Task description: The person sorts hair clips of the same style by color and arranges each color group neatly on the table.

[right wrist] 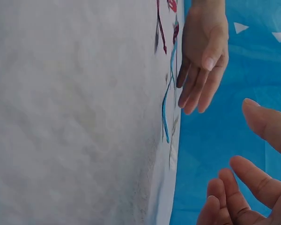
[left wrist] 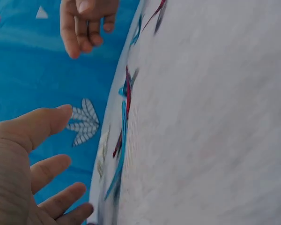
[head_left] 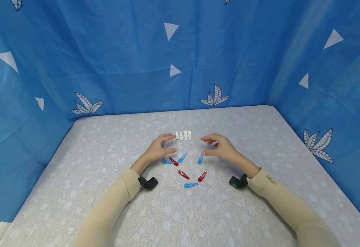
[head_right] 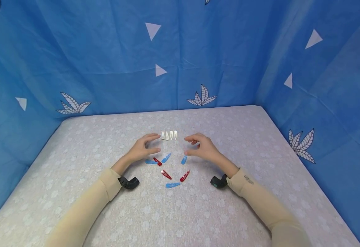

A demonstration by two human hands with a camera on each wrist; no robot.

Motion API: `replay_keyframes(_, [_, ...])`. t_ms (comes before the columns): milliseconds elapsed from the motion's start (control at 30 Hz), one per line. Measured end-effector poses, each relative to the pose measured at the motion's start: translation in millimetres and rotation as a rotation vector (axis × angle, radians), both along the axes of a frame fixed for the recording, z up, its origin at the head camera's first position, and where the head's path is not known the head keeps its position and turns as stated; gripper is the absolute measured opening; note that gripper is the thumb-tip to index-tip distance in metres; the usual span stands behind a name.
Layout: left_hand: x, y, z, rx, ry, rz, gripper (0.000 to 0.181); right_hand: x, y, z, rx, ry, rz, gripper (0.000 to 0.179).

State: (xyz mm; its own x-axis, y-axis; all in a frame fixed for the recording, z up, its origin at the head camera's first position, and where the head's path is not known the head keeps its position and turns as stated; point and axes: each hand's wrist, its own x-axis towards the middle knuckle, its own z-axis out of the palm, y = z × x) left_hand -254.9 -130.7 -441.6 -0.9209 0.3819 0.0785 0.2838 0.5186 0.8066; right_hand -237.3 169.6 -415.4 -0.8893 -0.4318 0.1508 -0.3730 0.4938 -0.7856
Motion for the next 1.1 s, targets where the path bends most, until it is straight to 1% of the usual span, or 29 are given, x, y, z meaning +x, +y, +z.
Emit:
replay_keyframes(100, [12.1, 4.2, 5.1, 0.026, 0.041, -0.041, 0.059, 5.6, 1.7, -0.7, 0.005, 0.009, 0.002, 0.053])
replay_keyframes(200, [21.5, 8.3, 8.1, 0.046, 0.063, -0.081, 0.058, 10.1, 2.9, -2.4, 0.001, 0.002, 0.002, 0.052])
replay_keyframes(267, [25.8, 9.9, 8.8, 0.048, 0.065, -0.098, 0.059, 12.9, 2.9, -3.0, -0.008, -0.007, 0.002, 0.052])
replay_keyframes(367, [29.9, 10.9, 9.0, 0.053, 0.043, -0.11, 0.06, 16.1, 3.7, -5.3, -0.018, -0.017, 0.008, 0.052])
replay_keyframes(500, [31.6, 9.9, 7.2, 0.055, 0.024, -0.119, 0.06, 19.6, 4.1, -7.9, -0.022, -0.021, 0.017, 0.052])
replay_keyframes(667, [30.1, 10.0, 4.3, 0.05, 0.016, -0.137, 0.06, 21.6, 3.6, -11.5, -0.016, -0.021, 0.009, 0.053])
replay_keyframes(767, [29.0, 10.6, 2.6, 0.053, 0.014, -0.14, 0.059, 20.3, 3.4, -15.9, -0.014, -0.013, 0.0, 0.053])
replay_keyframes(933, [28.9, 12.9, 0.4, 0.053, 0.033, -0.137, 0.057, 17.6, 2.1, -24.5, -0.002, 0.005, -0.005, 0.051])
replay_keyframes(1100, [30.5, 15.7, -1.4, 0.046, 0.024, -0.131, 0.057, 16.8, 0.4, -31.3, 0.015, 0.024, -0.017, 0.051])
